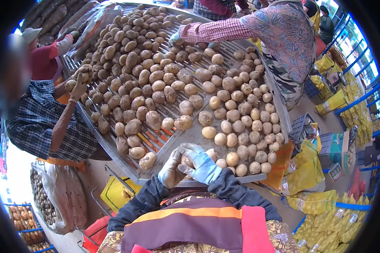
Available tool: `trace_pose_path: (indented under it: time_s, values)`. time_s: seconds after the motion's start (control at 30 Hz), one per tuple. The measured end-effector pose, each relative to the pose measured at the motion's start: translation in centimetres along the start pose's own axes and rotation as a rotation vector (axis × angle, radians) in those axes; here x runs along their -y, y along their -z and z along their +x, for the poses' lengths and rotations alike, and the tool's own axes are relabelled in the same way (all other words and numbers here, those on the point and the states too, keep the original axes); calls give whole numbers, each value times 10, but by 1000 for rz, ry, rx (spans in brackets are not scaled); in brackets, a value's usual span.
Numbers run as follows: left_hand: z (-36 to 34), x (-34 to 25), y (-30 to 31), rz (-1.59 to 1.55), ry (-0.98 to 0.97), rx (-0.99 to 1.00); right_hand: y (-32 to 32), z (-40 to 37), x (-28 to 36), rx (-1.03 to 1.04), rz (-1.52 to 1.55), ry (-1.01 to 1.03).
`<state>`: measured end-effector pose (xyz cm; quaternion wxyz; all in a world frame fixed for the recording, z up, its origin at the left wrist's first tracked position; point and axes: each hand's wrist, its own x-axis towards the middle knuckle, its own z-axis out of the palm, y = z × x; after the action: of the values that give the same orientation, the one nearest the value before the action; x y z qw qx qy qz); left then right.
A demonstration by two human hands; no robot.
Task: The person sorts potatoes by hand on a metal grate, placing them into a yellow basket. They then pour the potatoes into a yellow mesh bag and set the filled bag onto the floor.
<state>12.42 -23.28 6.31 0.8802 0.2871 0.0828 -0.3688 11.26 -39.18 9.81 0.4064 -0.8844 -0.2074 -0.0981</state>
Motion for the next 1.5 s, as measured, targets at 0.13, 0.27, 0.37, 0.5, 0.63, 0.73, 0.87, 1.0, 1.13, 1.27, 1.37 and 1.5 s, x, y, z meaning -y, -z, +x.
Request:
trace_pose_path:
  time_s: [0.13, 0.27, 0.37, 0.5, 0.63, 0.73, 0.87, 1.0, 1.13, 1.27, 1.37, 1.5]
  values:
    - [2, 11, -3, 269, -134, -166, -19, -3, -24, -83, 1020, -684]
    - [-15, 3, -26, 569, 164, 268, 27, -52, -48, -41, 1380, -834]
    - [-15, -5, -15, 583, 129, 163, 97, -125, -97, -391, 1195, -965]
    - [-9, 4, 23, 2177, -34, -143, 174, -287, -206, -822, 208, -971]
    - [42, 61, 47, 1992, -64, 95, 167, -248, -192, -511, -879, -820]
    - [68, 79, 21, 1950, -159, 185, 120, -132, -136, -347, -602, -701]
    - [69, 48, -5, 1680, -149, 396, 40, -105, -125, 273, -709, -489]
    - [58, -11, 18, 1885, -559, 228, 79, -141, -124, 269, -702, -378]
    - [82, -59, 16, 2199, -665, 44, 114, -122, -168, 110, -659, -609]
    - [140, -38, -25, 2392, -472, 169, 125, -24, -194, -98, -693, -626]
    - [172, 5, -31, 2476, -307, 438, 121, 9, -194, 277, -687, -835]
    - [167, 30, -16, 2526, -236, 584, 123, -75, -225, 166, -642, -518]
